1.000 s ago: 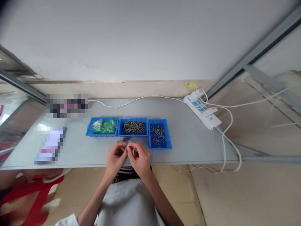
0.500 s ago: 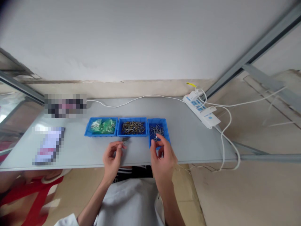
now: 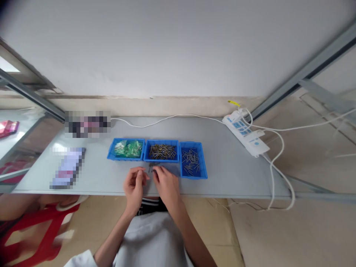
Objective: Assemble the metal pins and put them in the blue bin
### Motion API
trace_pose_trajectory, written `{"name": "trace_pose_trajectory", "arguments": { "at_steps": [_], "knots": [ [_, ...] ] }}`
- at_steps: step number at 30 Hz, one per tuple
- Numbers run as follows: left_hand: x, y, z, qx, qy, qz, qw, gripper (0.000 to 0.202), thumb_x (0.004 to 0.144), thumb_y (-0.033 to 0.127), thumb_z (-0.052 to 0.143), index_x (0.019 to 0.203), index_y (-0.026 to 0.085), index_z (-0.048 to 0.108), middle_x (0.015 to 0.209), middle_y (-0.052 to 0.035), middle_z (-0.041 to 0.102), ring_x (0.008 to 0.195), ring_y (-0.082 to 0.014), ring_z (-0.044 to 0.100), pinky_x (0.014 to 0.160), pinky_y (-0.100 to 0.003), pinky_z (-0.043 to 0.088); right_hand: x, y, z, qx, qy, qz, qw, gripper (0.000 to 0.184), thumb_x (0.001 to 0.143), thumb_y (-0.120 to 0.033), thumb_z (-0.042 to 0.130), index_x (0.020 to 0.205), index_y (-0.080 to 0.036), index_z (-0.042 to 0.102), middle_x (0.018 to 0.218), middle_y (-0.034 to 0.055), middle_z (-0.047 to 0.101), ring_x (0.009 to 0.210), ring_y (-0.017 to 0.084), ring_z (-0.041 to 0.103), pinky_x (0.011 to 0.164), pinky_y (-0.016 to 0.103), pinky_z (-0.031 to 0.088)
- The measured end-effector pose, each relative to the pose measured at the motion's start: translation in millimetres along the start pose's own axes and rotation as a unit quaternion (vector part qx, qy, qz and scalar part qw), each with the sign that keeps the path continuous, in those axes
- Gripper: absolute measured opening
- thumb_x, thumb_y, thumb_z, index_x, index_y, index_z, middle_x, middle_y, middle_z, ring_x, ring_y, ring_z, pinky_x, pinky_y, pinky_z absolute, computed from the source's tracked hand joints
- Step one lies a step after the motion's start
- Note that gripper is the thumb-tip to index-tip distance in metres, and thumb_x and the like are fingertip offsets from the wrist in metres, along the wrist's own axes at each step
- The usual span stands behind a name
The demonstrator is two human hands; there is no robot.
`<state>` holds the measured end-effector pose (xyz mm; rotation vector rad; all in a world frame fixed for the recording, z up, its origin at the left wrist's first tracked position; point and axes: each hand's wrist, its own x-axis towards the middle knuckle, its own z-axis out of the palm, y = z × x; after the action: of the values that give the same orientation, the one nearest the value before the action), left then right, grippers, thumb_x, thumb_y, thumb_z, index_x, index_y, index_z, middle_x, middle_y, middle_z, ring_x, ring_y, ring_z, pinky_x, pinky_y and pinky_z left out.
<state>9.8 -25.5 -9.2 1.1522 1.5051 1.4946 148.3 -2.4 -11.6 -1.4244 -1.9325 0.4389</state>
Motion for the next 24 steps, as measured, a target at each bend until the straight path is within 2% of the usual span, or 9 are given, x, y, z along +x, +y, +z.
{"name": "trace_pose_trajectory", "arguments": {
  "at_steps": [4,7,10,14,20,24],
  "knots": [
    [1,-1,-0.9,0.008,-0.01,-0.008,1.0,0.038,0.108,0.055,0.06,0.103,0.019,0.072,0.072,-0.0002,0.071,0.056,-0.0129,0.059,0.059,-0.023,0.05,-3,2,-4,0.001,-0.017,-0.002,1.0,0.015,0.107,-0.023,0.059,0.098,-0.028,0.07,0.077,-0.0015,0.075,0.061,0.017,0.069,0.052,0.025,0.04],
    [3,0,-1.5,0.03,-0.037,-0.004,0.999,0.034,0.108,0.051,0.059,0.105,0.02,0.073,0.075,-0.0011,0.072,0.062,-0.0145,0.064,0.061,-0.024,0.051,-4,-1,-8,0.071,0.012,0.027,0.997,0.011,0.109,-0.028,0.057,0.102,-0.026,0.065,0.074,-0.0022,0.071,0.06,0.017,0.068,0.056,0.025,0.046],
    [7,3,-0.4,0.068,-0.097,0.024,0.993,0.027,0.108,0.043,0.06,0.109,0.02,0.075,0.08,-0.0027,0.075,0.069,-0.0161,0.068,0.065,-0.025,0.052,-4,-3,-11,0.169,0.052,0.056,0.983,0.009,0.11,-0.032,0.055,0.106,-0.025,0.059,0.077,-0.002,0.07,0.064,0.016,0.069,0.063,0.024,0.053],
    [11,7,2.3,0.101,-0.181,0.071,0.976,0.018,0.105,0.033,0.063,0.106,0.021,0.076,0.082,-0.0021,0.075,0.064,-0.0145,0.064,0.062,-0.024,0.049,-7,-4,-12,0.232,0.053,0.051,0.97,0.011,0.111,-0.034,0.054,0.11,-0.025,0.058,0.087,0.0009,0.073,0.074,0.016,0.072,0.07,0.026,0.058],
    [13,4,2.7,0.076,-0.176,0.103,0.976,0.01,0.101,0.025,0.066,0.101,0.022,0.076,0.096,-0.0046,0.078,0.071,-0.0141,0.066,0.069,-0.024,0.053,-18,-1,-9,0.299,0.029,0.062,0.952,0.013,0.113,-0.034,0.054,0.118,-0.025,0.06,0.094,0.0027,0.073,0.081,0.017,0.072,0.073,0.028,0.058],
    [13,2,3.3,0.067,-0.16,0.108,0.979,0.009,0.099,0.021,0.067,0.101,0.022,0.076,0.092,-0.0028,0.078,0.066,-0.012,0.063,0.065,-0.022,0.051,-21,1,-7,0.321,0.03,0.066,0.944,0.018,0.113,-0.032,0.053,0.128,-0.025,0.059,0.093,0.0017,0.072,0.081,0.017,0.072,0.073,0.028,0.058]
  ]
}}
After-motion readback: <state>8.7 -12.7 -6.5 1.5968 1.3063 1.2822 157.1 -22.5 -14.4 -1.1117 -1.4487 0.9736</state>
